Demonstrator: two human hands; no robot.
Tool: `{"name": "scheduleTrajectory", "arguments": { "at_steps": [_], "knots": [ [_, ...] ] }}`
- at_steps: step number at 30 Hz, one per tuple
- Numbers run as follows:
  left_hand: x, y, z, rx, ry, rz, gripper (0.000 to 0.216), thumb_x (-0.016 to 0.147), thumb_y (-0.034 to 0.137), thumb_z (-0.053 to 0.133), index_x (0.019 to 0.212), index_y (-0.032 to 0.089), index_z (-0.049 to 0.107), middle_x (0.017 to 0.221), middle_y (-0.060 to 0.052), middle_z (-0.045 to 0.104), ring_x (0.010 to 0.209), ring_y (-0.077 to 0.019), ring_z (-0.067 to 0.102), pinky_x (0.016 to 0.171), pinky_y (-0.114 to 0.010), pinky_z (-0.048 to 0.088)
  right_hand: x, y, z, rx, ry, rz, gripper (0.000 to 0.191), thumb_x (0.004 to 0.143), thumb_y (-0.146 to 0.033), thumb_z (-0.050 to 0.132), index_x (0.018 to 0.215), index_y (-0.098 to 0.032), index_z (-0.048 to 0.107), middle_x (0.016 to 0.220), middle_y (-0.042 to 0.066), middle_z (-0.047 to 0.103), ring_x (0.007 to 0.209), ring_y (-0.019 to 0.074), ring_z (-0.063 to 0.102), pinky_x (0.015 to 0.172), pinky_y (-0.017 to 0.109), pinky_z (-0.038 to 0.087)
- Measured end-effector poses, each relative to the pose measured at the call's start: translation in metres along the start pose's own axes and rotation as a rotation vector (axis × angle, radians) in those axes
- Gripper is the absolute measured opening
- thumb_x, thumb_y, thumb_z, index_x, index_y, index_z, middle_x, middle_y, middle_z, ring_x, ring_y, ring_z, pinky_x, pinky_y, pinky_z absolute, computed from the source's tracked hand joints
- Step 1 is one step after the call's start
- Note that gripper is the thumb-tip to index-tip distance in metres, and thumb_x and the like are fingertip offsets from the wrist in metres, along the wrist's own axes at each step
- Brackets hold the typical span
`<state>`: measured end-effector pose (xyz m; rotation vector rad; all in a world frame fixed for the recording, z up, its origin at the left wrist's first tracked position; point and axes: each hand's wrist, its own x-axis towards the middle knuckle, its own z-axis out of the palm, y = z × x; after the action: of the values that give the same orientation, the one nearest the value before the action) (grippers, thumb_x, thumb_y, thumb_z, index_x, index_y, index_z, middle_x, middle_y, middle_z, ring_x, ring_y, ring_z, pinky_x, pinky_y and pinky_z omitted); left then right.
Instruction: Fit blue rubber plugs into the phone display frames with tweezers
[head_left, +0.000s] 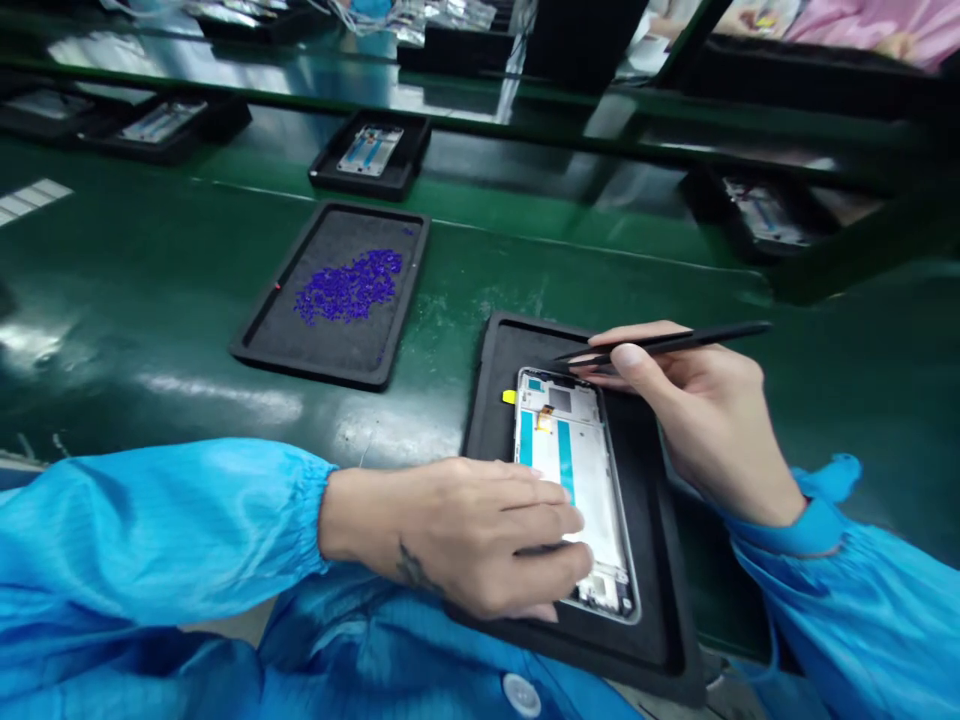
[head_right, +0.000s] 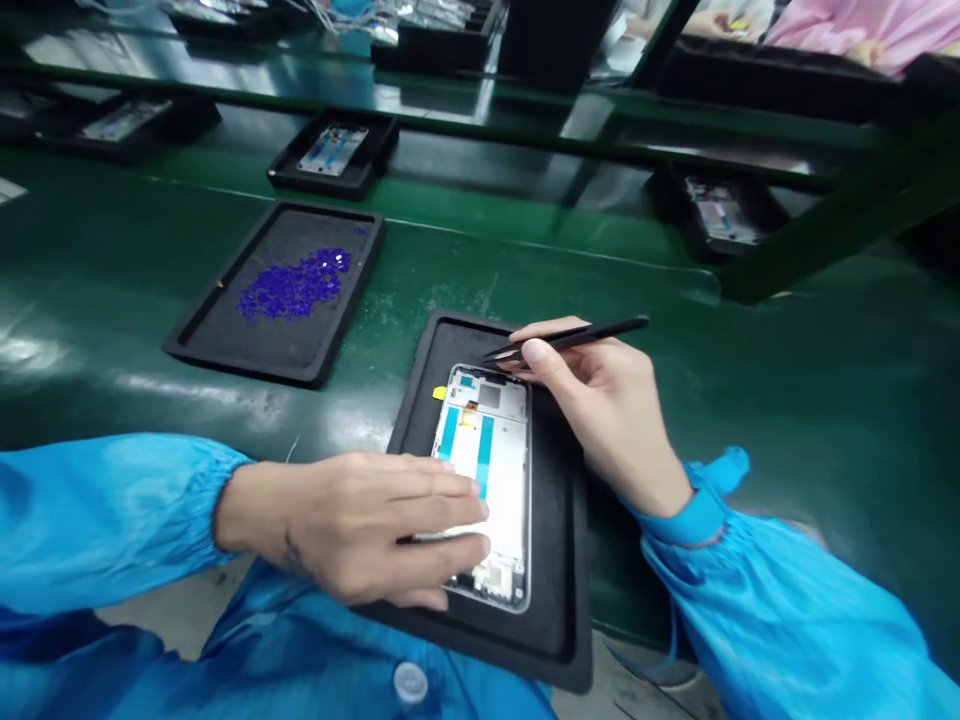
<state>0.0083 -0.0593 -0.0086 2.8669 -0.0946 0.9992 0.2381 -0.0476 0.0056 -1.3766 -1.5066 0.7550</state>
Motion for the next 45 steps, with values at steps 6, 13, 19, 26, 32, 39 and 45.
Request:
{"name": "scheduleTrajectory", "arguments": {
  "at_steps": [6,13,19,26,32,39,45],
  "knots": [
    [-0.004,0.003,-0.002,-0.054,-0.229,-0.106,0.033,0.100,0.036,0.051,0.114,0.011,0.067,0.123,-0.010,0.068,0.116,-0.0228,0.062,0.100,-0.032,0.054,0.004,0.006,-0.001,0.007,-0.005,-0.007,0.023,0.091,-0.044,0.068,0.096,-0.022,0.072,0.090,0.004,0.075,0.085,0.0215,0.075,0.074,0.031,0.063],
    [-0.004,0.002,0.002,0.042,-0.112,0.048,0.041,0.096,0.050,0.054,0.108,0.013,0.064,0.105,-0.008,0.069,0.104,-0.0197,0.062,0.086,-0.030,0.053,0.011,0.010,-0.003,0.196,0.075,0.010,0.035,0.086,-0.050,0.071,0.098,-0.017,0.068,0.091,0.006,0.073,0.089,0.0228,0.074,0.075,0.032,0.063],
    [-0.006,0.023,-0.003,0.128,-0.214,0.165,0.041,0.096,0.053,0.051,0.073,0.019,0.051,0.061,0.002,0.047,0.054,-0.0137,0.042,0.048,-0.032,0.025,0.010,0.001,-0.014,0.247,0.171,-0.061,0.037,0.084,-0.050,0.072,0.098,-0.016,0.068,0.092,0.008,0.073,0.089,0.0241,0.073,0.073,0.034,0.063],
    [-0.010,0.014,-0.010,0.305,-0.389,0.073,0.030,0.098,0.042,0.049,0.079,0.020,0.048,0.068,0.002,0.054,0.062,-0.0140,0.048,0.052,-0.032,0.030,-0.008,-0.013,-0.022,0.110,0.217,-0.255,0.030,0.090,-0.047,0.066,0.097,-0.019,0.070,0.093,0.005,0.074,0.085,0.0218,0.073,0.074,0.032,0.062],
    [0.005,-0.046,-0.016,0.465,-0.605,-0.104,0.026,0.101,0.040,0.044,0.089,0.019,0.054,0.080,-0.002,0.062,0.073,-0.0157,0.057,0.059,-0.028,0.040,-0.037,-0.021,-0.025,-0.132,0.258,-0.568,0.014,0.094,-0.031,0.061,0.100,-0.023,0.072,0.097,0.004,0.075,0.085,0.0192,0.072,0.078,0.030,0.061],
    [0.056,-0.141,-0.016,0.577,-0.748,-0.284,0.030,0.104,0.036,0.038,0.109,0.015,0.059,0.103,-0.010,0.068,0.094,-0.0189,0.064,0.076,-0.028,0.051,-0.065,-0.017,-0.013,-0.335,-0.043,-0.941,0.018,0.099,-0.017,0.049,0.106,-0.016,0.066,0.091,0.009,0.071,0.087,0.0170,0.069,0.076,0.027,0.055],
    [0.097,-0.221,-0.002,0.657,-0.742,-0.457,0.032,0.100,0.036,0.053,0.122,0.014,0.058,0.115,-0.009,0.064,0.100,-0.0193,0.064,0.085,-0.037,0.056,-0.072,-0.007,-0.006,-0.452,-0.144,-0.978,0.020,0.102,-0.019,0.044,0.104,-0.015,0.064,0.082,0.007,0.066,0.083,0.0165,0.064,0.074,0.027,0.051]
  ]
}}
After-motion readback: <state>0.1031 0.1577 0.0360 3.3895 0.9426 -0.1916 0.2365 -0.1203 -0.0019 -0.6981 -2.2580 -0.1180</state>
